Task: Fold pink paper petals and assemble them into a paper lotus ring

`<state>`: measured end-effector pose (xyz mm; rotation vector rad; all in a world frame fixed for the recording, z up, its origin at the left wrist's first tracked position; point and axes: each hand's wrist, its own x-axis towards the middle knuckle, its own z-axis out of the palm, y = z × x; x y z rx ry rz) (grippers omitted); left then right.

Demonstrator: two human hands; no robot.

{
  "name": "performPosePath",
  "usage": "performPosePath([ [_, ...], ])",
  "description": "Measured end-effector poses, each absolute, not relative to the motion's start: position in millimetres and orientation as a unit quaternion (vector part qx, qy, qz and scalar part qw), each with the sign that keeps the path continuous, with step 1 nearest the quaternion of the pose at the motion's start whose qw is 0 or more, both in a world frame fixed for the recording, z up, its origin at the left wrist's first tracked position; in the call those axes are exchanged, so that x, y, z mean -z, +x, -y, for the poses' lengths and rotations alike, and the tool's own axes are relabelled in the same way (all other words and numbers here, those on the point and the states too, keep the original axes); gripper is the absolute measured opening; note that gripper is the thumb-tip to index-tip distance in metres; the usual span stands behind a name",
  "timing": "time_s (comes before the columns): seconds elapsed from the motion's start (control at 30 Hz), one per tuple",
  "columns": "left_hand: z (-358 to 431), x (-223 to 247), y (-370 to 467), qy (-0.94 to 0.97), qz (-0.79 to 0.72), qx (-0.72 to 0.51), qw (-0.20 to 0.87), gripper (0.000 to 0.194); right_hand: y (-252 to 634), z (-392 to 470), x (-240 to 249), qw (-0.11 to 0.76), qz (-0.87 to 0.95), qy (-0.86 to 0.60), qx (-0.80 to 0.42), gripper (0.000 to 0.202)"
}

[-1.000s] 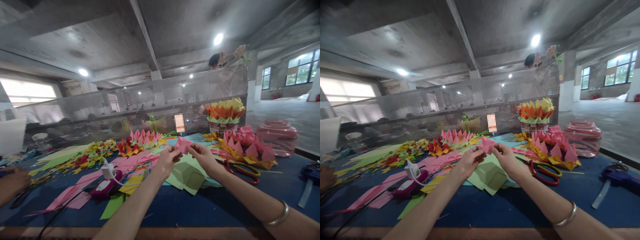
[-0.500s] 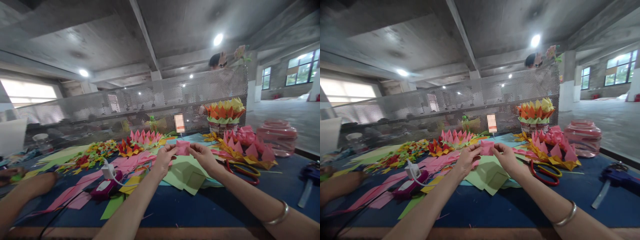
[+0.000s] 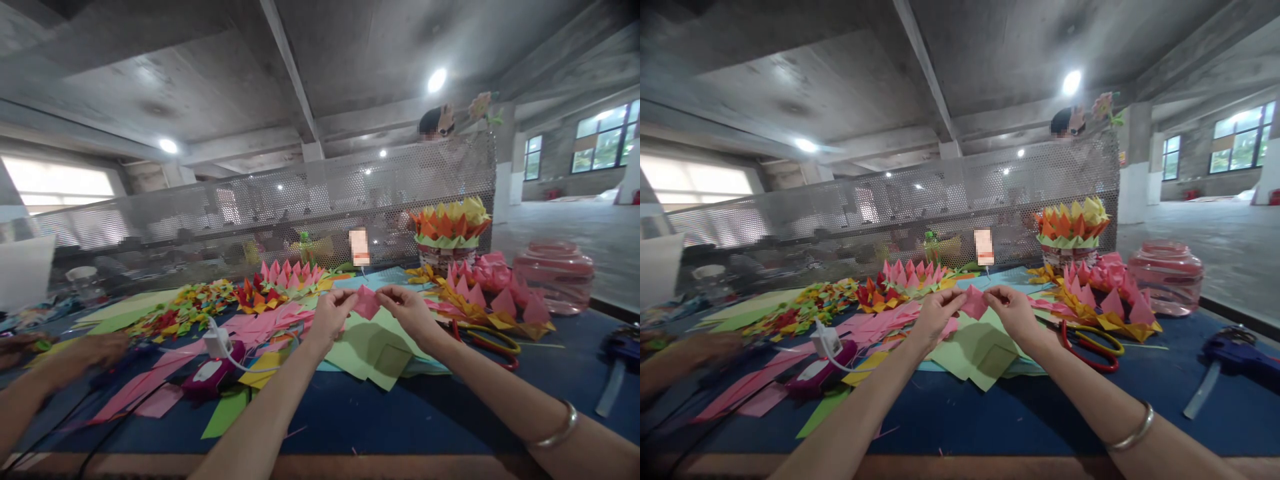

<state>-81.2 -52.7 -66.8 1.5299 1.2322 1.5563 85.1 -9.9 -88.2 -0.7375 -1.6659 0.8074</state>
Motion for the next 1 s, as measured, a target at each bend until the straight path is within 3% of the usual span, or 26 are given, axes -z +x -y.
performPosePath([
  [0.2,52,67,-83,0.593,-0.478,-0.572,0.305,0.036,87,6,90,0.563,0.684,-0.322,-0.334,0.031],
  [0.43,55,65,-83,0.518,-0.457,-0.549,0.470,0.040,86,12,84,0.564,0.688,-0.315,-0.331,0.031],
  [0.6,55,64,-84,0.502,-0.439,-0.578,0.471,0.035,85,14,84,0.566,0.679,-0.324,-0.337,0.033],
  [0.83,57,64,-83,0.519,-0.450,-0.576,0.444,0.034,83,16,85,0.507,0.641,-0.297,-0.494,0.039],
  [1.0,58,63,-82,0.524,-0.447,-0.571,0.446,0.033,85,17,83,0.512,0.637,-0.290,-0.498,0.035],
])
